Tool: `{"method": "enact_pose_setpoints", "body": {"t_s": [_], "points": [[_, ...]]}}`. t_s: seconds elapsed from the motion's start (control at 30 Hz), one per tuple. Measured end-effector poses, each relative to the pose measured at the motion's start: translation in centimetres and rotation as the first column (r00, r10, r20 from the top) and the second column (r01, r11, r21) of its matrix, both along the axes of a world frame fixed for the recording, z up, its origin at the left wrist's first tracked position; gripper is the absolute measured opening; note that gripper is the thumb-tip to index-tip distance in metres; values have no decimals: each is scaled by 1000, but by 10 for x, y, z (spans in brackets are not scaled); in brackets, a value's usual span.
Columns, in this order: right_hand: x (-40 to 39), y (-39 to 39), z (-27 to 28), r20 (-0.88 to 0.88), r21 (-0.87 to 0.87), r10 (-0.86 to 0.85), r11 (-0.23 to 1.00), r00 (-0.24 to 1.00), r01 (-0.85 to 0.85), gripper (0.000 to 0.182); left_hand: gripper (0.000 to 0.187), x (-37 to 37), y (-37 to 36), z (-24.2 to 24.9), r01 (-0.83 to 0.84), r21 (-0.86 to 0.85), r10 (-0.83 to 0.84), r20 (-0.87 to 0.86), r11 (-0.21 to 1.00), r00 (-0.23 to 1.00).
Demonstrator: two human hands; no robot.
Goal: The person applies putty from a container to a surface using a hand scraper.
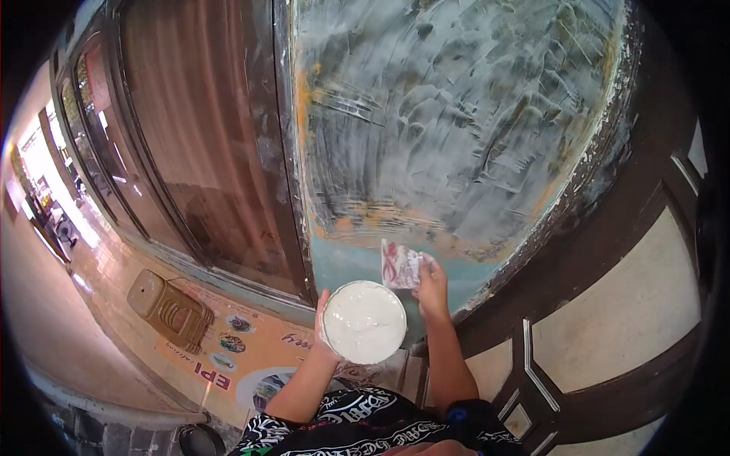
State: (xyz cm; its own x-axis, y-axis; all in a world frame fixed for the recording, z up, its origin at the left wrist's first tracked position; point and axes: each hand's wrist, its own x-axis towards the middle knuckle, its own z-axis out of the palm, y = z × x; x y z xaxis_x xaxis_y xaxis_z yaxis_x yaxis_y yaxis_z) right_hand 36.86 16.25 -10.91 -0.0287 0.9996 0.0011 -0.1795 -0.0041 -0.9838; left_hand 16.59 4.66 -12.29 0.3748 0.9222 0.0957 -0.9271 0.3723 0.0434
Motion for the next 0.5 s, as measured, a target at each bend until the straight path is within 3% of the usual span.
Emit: {"method": "enact_pose_setpoints", "body": {"t_s": [0.07,0.13,0.2,0.27,0.33,0.43,0.5], "points": [[-2,0,15,-100,-92,-171,982,980,162,32,82,-4,0,2,-11,31,11,15,999,1000],[7,1,10,-164,-105,-141,987,976,124,30,83,-11,3,9,-19,19,17,81,1000,997],[15,1,-2,-370,-18,4,1000,929,-11,28,85,-16,7,23,-105,37,108,-74,994,991],[10,-7,12,-366,-9,34,999,930,-40,27,88,-22,13,39,-52,124,51,15,991,999],[3,-20,36,-367,0,62,998,928,-66,26,86,-27,22,42,-137,112,145,-67,984,987],[-10,-22,62,-343,38,96,995,935,-89,33,85,-34,31,52,-139,141,135,41,980,990],[-17,-15,68,-257,125,126,988,958,-96,35,86,-38,35,58,-161,169,163,0,972,987]]}}
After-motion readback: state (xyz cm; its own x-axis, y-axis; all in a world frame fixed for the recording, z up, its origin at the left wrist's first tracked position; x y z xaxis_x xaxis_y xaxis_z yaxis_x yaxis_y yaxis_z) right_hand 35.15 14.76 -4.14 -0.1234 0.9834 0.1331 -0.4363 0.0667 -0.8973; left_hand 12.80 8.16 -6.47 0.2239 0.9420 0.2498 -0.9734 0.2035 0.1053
